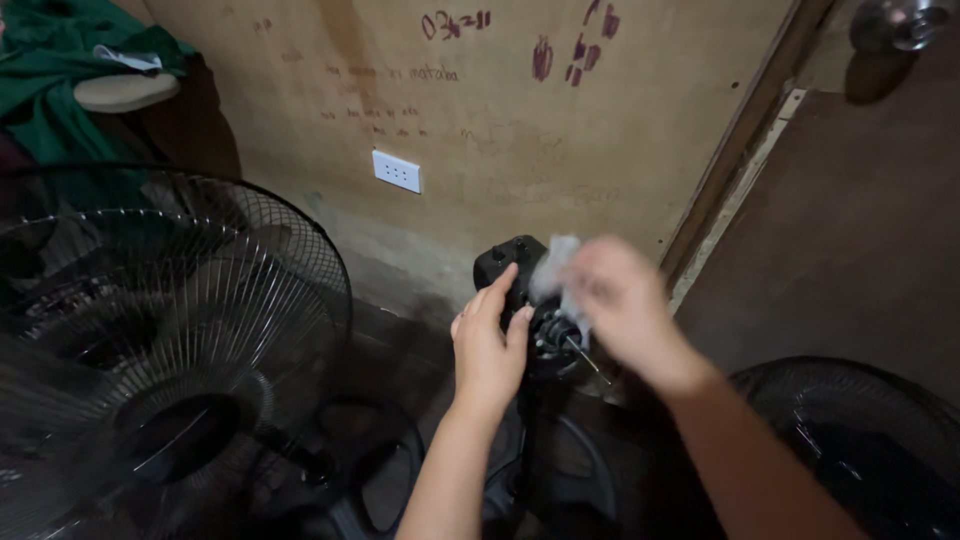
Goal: The person wipes the fan motor housing with a cloth, then reattaches the front wire cage and secures it with a screwdriver. Finally, the fan blade is mounted onto the motor shaft and secured.
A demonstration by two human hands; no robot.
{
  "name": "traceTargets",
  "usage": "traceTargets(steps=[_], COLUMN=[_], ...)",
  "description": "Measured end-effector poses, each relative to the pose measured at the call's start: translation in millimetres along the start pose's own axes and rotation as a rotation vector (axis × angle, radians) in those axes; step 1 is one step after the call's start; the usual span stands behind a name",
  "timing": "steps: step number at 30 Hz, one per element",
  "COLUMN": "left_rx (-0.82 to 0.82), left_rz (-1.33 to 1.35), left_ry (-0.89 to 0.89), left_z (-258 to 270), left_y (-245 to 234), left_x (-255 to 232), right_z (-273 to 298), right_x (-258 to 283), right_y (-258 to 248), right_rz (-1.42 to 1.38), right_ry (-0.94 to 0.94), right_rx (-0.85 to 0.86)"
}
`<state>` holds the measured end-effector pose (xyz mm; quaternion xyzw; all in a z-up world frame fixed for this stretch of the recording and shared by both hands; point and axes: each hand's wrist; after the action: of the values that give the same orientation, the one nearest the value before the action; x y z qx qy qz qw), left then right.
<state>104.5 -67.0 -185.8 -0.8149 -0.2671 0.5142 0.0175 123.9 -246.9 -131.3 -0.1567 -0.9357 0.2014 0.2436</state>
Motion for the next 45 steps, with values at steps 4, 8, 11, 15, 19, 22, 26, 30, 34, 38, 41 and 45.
traceTargets(steps=[4, 8, 11, 15, 19, 22, 26, 30, 34, 38, 41, 45], left_rx=[0.028, 0.011, 0.024, -0.066, -0.004, -0.013, -0.026, -0.024, -0.025, 0.004, 0.032, 0.012], left_rz=[0.011, -0.045, -0.078, 0.015, 0.026, 0.075, 0.078, 0.081, 0.064, 0.075, 0.059, 0.050], left_ry=[-0.148, -0.150, -0.170, -0.076, -0.132, -0.135, -0.096, -0.092, -0.075, -0.138, -0.162, -0.082], left_z=[1, -3, 1, -1, -7, -1, -3, 0, -6, -10, -10, -11], left_y=[1, -4, -3, 3, 4, 4, 5, 5, 7, 7, 2, 2], left_x=[0, -3, -3, -6, -4, 3, 8, 7, 0, -4, -2, -5], right_z=[-27, -37, -33, -7, 25, 35, 25, 28, 24, 14, 1, -5], right_x=[10, 24, 9, -30, -48, -35, -10, -1, 0, 6, 7, 13], right_y=[9, 19, 4, -18, -18, -19, -6, 3, 3, 3, -4, -21], right_rz=[0.219, 0.258, 0.337, 0.512, 0.403, 0.293, 0.146, 0.178, 0.171, 0.289, 0.261, 0.238], right_ry=[-0.200, -0.264, -0.259, -0.098, -0.032, 0.190, -0.148, -0.167, -0.037, -0.321, -0.370, -0.264], right_rx=[0.250, 0.451, 0.470, 0.400, 0.148, -0.155, 0.002, 0.099, 0.018, 0.188, 0.333, 0.332])
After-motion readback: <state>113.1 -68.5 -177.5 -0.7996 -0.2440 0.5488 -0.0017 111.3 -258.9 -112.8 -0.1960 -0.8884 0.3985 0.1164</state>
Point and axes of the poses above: each hand's wrist, its own z-axis away from the middle knuckle, its own y-axis out of the palm, x = y × z, and after that the axes turned 14 degrees about -y, right-handed
